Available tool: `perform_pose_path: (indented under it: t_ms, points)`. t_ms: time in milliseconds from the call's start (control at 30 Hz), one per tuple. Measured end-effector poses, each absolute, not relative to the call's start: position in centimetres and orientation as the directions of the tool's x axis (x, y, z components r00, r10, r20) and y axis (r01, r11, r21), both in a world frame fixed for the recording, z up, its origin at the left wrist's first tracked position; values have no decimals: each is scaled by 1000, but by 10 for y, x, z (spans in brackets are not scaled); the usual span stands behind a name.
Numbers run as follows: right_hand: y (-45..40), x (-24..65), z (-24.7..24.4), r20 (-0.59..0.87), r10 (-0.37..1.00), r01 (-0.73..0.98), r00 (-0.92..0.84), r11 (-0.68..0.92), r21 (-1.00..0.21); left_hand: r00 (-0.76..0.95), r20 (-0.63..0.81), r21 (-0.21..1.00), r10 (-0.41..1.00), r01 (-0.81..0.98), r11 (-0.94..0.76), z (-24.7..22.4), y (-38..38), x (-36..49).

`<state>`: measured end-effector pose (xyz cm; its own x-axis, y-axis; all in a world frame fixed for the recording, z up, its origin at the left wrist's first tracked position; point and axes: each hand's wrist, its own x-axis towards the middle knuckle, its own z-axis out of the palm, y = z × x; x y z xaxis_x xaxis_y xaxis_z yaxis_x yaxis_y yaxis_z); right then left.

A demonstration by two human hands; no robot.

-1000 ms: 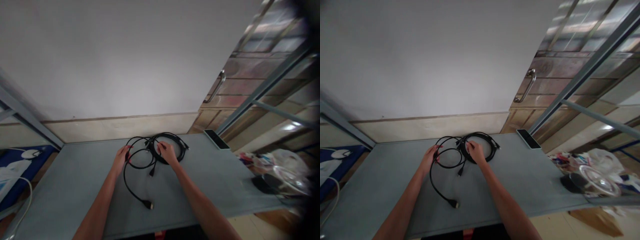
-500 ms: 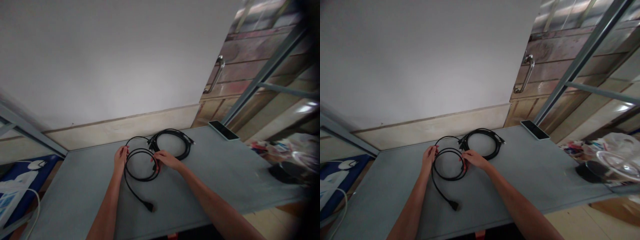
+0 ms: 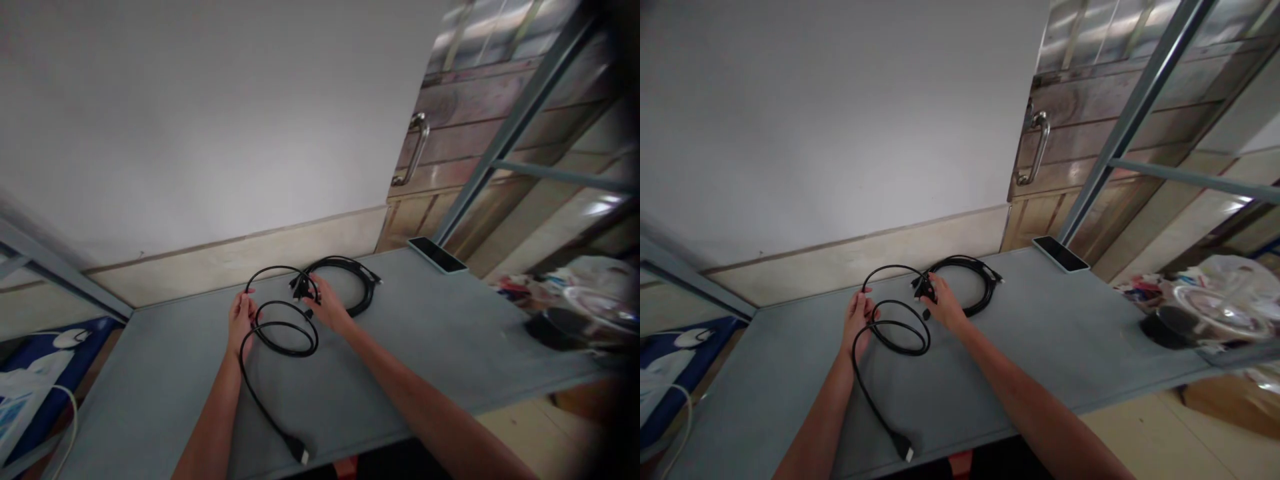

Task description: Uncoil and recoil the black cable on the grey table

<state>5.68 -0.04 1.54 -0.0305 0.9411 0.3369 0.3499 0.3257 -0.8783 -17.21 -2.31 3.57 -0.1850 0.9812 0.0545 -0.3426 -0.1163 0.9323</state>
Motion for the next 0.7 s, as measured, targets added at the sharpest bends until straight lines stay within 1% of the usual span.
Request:
perform_pose_path:
  t_ms: [67, 100, 167, 200, 267, 367, 467, 600, 700]
  points:
    - [-4, 57, 19, 270, 955, 267, -127, 295, -918, -187, 35, 933, 982, -347, -99, 34, -22, -173]
    - [-4, 59, 22, 231, 963, 232, -142, 259, -938, -211, 32, 937, 977, -335, -103, 33, -20, -176]
    - [-3, 68, 29, 162, 980, 174, -120, 181, -968, -270, 21, 956, 963, -277, -99, 30, -16, -186]
    - [-2, 75, 32, 136, 984, 148, -114, 153, -977, -325, -7, 964, 946, -255, -81, 29, -13, -194]
    - [4, 90, 39, 103, 980, 90, -171, 120, -989, -399, -96, 974, 912, -226, 4, 27, -8, -209]
    - [11, 112, 47, 84, 959, 34, -272, 97, -995, -402, -127, 977, 907, -211, 44, 25, -3, -229]
    - [13, 130, 52, 9, 940, 88, -342, 42, -995, -391, -128, 983, 911, -173, 65, 27, -1, -242]
    - [10, 149, 55, -176, 857, 224, -485, -72, -972, -373, -194, 976, 907, -164, 142, 31, -1, -251]
    - [9, 162, 57, -200, 846, 202, -494, -112, -973, -346, -220, 968, 912, -191, 161, 34, -2, -253]
